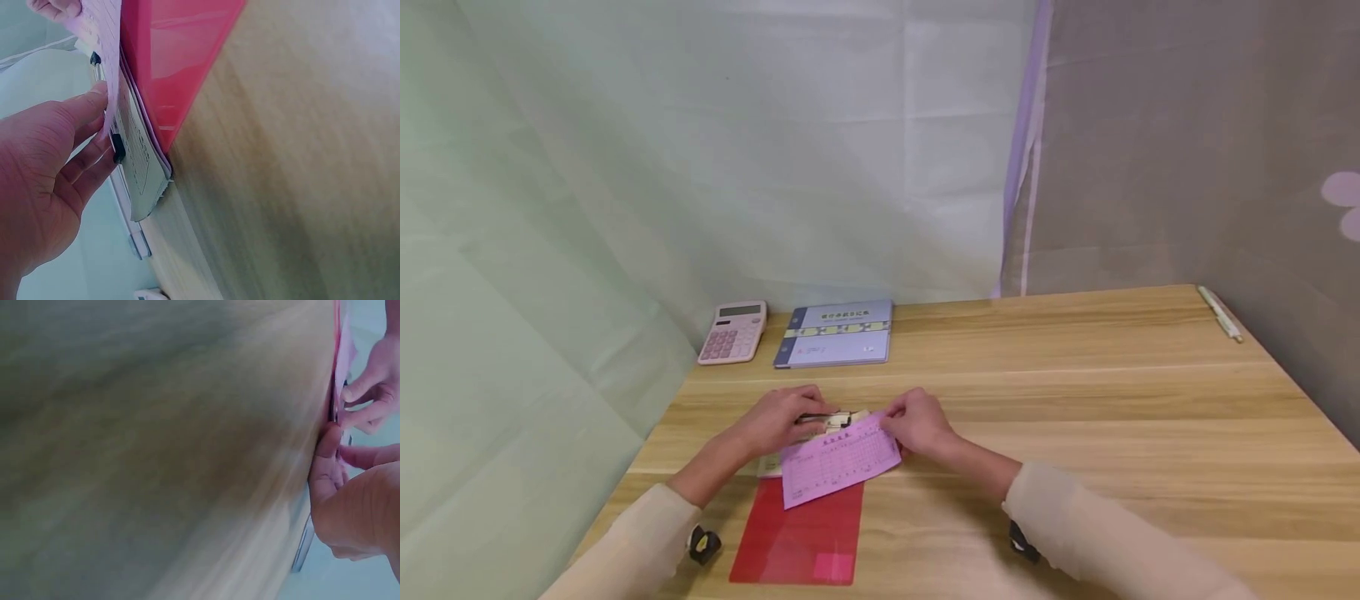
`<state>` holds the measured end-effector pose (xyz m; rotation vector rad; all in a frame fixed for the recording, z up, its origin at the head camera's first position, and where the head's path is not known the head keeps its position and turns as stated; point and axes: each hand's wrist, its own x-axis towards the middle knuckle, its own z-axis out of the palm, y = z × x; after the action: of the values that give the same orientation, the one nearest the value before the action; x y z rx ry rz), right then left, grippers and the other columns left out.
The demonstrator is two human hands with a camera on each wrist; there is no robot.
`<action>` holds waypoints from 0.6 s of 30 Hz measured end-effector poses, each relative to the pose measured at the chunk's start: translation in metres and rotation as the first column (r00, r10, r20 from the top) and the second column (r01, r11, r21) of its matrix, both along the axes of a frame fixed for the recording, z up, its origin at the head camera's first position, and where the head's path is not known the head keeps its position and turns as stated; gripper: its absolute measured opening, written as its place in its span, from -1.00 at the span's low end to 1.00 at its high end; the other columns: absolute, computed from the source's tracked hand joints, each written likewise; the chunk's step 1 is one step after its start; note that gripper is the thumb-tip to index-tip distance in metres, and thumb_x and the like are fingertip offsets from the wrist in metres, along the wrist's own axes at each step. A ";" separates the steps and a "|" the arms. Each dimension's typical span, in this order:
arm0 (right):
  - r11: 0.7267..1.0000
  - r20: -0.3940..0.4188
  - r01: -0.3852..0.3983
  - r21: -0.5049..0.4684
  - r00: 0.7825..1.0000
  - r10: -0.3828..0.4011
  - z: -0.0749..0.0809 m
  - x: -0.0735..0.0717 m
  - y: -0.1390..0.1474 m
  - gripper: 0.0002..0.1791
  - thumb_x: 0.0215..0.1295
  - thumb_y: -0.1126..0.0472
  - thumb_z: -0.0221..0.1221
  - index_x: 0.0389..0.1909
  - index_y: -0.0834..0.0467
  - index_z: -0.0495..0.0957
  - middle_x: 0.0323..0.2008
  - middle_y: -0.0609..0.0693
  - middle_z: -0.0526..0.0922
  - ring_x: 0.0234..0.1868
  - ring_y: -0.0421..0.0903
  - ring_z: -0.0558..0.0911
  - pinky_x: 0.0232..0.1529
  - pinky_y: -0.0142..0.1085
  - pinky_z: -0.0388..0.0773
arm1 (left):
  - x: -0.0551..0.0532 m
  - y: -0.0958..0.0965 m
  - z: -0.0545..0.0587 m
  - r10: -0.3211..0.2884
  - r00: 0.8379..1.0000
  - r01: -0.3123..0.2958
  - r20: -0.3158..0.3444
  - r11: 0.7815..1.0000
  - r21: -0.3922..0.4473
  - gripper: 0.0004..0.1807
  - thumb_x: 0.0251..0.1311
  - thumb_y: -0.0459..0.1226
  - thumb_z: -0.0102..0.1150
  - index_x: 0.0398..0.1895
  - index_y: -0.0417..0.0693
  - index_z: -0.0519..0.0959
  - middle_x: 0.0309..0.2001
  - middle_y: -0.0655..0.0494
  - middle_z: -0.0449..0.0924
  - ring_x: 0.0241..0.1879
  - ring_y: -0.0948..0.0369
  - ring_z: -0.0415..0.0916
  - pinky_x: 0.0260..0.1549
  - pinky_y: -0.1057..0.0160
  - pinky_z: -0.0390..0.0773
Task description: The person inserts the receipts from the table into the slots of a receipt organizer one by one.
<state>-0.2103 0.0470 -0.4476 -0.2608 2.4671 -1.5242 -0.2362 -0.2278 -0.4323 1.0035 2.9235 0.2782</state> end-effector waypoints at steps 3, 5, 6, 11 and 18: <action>1.000 -0.036 -0.010 0.006 0.999 0.010 -0.002 0.001 -0.003 -0.86 0.42 0.35 0.34 -0.09 0.32 0.75 -0.45 0.02 0.67 -0.70 -0.19 0.49 -0.69 -0.36 0.50 | 0.001 0.000 0.000 0.008 1.000 -0.008 0.003 1.000 0.002 -0.62 0.35 -0.17 0.45 0.22 0.10 0.75 -0.15 0.29 0.60 -0.21 0.28 0.47 -0.14 0.21 0.55; 1.000 -0.064 -0.020 0.006 0.998 0.020 -0.002 0.001 -0.004 -0.90 0.42 0.36 0.34 -0.14 0.31 0.76 -0.47 0.02 0.65 -0.71 -0.21 0.47 -0.70 -0.37 0.47 | 0.000 0.000 0.000 0.005 1.000 -0.005 -0.003 1.000 -0.001 -0.62 0.36 -0.18 0.45 0.22 0.09 0.76 -0.15 0.29 0.60 -0.21 0.29 0.47 -0.13 0.21 0.56; 1.000 -0.085 -0.026 0.009 0.996 0.026 -0.002 0.001 -0.005 -0.94 0.42 0.37 0.34 -0.19 0.29 0.76 -0.48 0.00 0.65 -0.71 -0.21 0.45 -0.70 -0.38 0.45 | 0.000 0.000 0.000 0.004 1.000 -0.004 -0.004 1.000 0.001 -0.62 0.35 -0.18 0.46 0.21 0.08 0.76 -0.16 0.29 0.60 -0.22 0.29 0.48 -0.14 0.21 0.56; 0.998 -0.140 -0.067 -0.007 0.988 0.065 0.002 0.003 -0.012 -0.93 0.40 0.40 0.33 -0.28 0.27 0.78 -0.52 -0.03 0.64 -0.65 -0.24 0.46 -0.67 -0.41 0.38 | -0.001 0.000 0.000 -0.011 1.000 0.011 0.001 1.000 0.008 -0.63 0.35 -0.19 0.46 0.20 0.08 0.77 -0.16 0.29 0.60 -0.23 0.30 0.48 -0.15 0.23 0.56; 0.998 -0.095 -0.068 0.009 0.993 0.068 0.004 0.004 -0.027 -0.89 0.39 0.38 0.35 -0.35 0.31 0.77 -0.56 -0.01 0.66 -0.71 -0.20 0.53 -0.66 -0.36 0.53 | -0.002 -0.001 0.001 -0.017 1.000 0.017 0.006 1.000 0.011 -0.62 0.37 -0.20 0.44 0.23 0.06 0.75 -0.17 0.29 0.61 -0.22 0.29 0.48 -0.13 0.18 0.57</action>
<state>-0.2058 0.0203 -0.4439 -0.4216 2.5068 -1.5107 -0.2382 -0.2284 -0.4318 1.0262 2.9097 0.2960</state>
